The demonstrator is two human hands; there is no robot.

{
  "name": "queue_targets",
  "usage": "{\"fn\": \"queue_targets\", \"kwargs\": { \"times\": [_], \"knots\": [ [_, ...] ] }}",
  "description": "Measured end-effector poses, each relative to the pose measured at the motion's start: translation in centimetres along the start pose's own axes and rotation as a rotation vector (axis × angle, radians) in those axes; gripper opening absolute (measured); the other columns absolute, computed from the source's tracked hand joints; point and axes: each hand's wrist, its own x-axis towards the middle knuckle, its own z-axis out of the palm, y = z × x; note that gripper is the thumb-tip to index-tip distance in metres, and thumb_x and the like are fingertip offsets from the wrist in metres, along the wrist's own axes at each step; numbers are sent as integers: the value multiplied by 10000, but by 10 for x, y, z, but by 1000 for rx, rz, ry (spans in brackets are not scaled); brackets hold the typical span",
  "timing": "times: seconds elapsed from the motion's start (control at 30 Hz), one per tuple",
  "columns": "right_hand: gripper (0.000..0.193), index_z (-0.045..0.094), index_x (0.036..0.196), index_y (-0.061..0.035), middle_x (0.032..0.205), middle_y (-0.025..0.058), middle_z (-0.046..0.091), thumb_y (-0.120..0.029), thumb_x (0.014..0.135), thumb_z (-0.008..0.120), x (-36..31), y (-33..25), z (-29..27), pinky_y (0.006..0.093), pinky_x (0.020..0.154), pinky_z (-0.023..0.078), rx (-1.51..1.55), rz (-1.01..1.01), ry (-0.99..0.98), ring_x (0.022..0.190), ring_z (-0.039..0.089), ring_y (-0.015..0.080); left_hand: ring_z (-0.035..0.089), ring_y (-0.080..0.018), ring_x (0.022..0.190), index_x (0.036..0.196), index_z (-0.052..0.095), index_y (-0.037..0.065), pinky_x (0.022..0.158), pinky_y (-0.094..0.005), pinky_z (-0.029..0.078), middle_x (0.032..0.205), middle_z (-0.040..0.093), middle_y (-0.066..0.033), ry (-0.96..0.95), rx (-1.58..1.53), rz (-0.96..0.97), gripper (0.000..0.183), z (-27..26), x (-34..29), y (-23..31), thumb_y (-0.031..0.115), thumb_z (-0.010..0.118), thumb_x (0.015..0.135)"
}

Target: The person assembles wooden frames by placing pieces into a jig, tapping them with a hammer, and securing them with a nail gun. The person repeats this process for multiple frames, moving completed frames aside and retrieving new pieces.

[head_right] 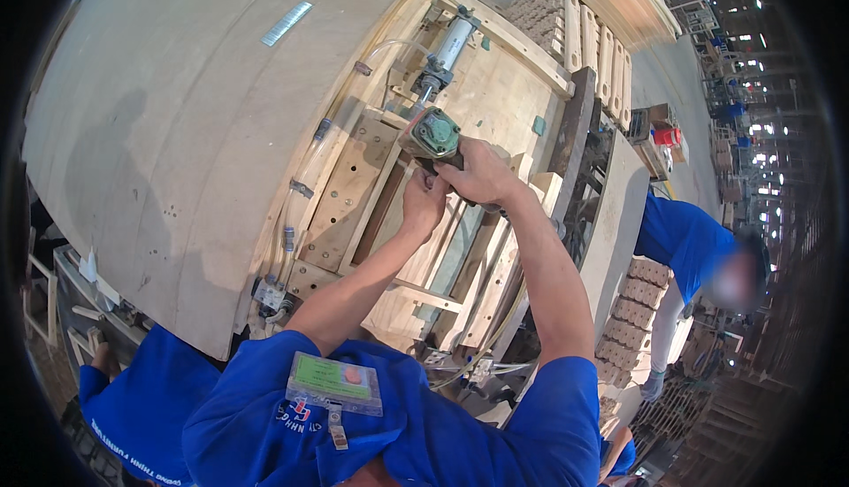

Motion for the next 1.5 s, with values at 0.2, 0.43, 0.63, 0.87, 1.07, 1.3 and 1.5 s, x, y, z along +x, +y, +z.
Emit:
{"fn": "queue_targets", "kwargs": {
  "times": [0.2,0.43,0.63,0.87,1.07,1.3,1.5],
  "knots": [
    [391,710,1195,58,1051,285,757,-221,923,743,0,11,4,462,896,556,-57,-13,19,981,734,413,716,-314,851,1117,621,-15,799,-430,547,922,733,-166,-35,57,-50,267,2,2,5,226,663,1009],
    [384,693,1147,83,879,222,747,-226,926,747,-3,-15,3,441,772,560,-48,-5,109,823,729,337,684,-198,782,1141,634,-33,704,-365,535,873,716,-121,-32,74,92,323,-3,-5,17,278,633,1052],
    [320,717,1152,47,852,111,722,-223,979,728,-66,-18,3,327,573,537,664,330,197,631,648,163,736,-440,994,1390,566,1,861,-500,558,1060,743,-260,-122,119,133,434,-9,-63,44,240,647,1036],
    [295,644,1296,22,1030,96,737,-152,1058,639,-168,20,46,286,523,531,1248,280,522,598,592,104,718,-446,1104,1475,547,9,947,-489,561,1204,720,-280,-404,269,207,530,-23,-126,39,309,639,1048],
    [360,627,1349,-8,1159,123,746,-184,1040,685,-216,21,75,287,522,534,1307,238,711,611,609,110,734,-404,973,1165,702,17,843,-524,577,1055,745,-227,110,852,551,310,-63,-14,60,290,675,1022],
    [383,618,1333,16,1182,128,743,-185,1020,706,-233,34,74,313,541,548,1430,184,807,622,605,115,729,-418,1071,1139,712,12,921,-546,584,1177,729,-217,16,1208,518,286,-61,48,93,267,640,1031],
    [364,627,1315,13,1185,127,743,-181,1019,713,-237,43,69,316,536,546,1423,182,846,625,606,120,732,-424,1054,1024,732,-5,891,-538,596,1086,745,-220,-164,1392,621,179,-60,51,88,128,622,976]
  ]
}}
